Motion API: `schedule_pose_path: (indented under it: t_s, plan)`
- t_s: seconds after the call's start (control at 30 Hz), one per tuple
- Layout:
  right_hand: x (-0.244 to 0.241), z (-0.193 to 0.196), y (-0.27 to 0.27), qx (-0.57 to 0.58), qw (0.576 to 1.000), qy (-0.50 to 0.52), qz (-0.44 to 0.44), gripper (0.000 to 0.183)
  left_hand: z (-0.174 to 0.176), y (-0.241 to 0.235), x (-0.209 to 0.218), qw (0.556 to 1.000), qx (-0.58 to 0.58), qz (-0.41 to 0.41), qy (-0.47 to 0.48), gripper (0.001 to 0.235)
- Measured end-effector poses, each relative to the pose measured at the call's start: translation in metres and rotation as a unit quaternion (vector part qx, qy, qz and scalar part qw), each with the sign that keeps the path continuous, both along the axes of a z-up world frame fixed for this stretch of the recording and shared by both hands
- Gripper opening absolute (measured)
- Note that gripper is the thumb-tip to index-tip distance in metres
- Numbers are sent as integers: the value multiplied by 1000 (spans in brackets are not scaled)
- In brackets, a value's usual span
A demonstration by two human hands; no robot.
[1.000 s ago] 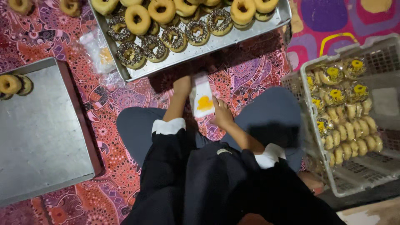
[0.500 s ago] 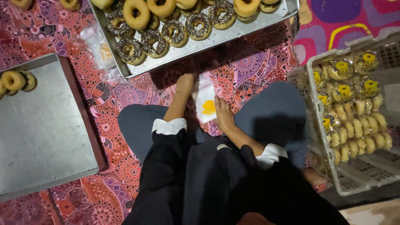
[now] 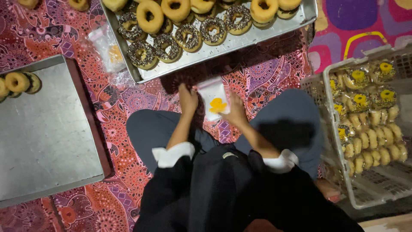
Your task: The person sits on the floor and repeatedly picks donuts from a metal tray, places them into small plastic bags, and stacks the filled bags into a plastic crate. Another person occasionally places donuts onto a separate tray nearby.
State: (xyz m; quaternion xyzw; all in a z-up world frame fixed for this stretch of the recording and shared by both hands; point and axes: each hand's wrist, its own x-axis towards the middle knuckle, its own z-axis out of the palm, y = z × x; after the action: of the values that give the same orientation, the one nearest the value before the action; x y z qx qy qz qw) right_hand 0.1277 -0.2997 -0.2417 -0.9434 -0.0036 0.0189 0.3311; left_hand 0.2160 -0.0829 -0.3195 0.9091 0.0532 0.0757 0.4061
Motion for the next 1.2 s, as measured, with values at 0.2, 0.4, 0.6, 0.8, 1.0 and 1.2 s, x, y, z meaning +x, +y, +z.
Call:
schedule_pose_path:
  t_s: [0.2, 0.4, 0.6, 0.8, 1.0, 1.2]
  plan:
    - [59, -53, -12, 374, 923, 64, -62, 92, 30, -15, -34, 975, -125, -31, 181, 67]
    - [96, -46, 26, -73, 969, -11, 236, 31, 93, -6, -28, 914, 326, -190, 150, 123]
    - [151, -12, 66, -202, 910, 143, 332, 25, 109, -12, -22, 892, 323, -215, 232, 126]
    - [111, 76, 42, 7, 938, 181, 295, 30, 140, 11, -54, 983, -125, 56, -124, 112]
    - [105, 198, 98, 97, 784, -274, 548, 26, 166, 99, -55, 586, -795, 124, 97, 49]
    - [303, 210, 173, -158, 952, -244, 95, 54, 192, 145, -38, 583, -796, 162, -2, 40]
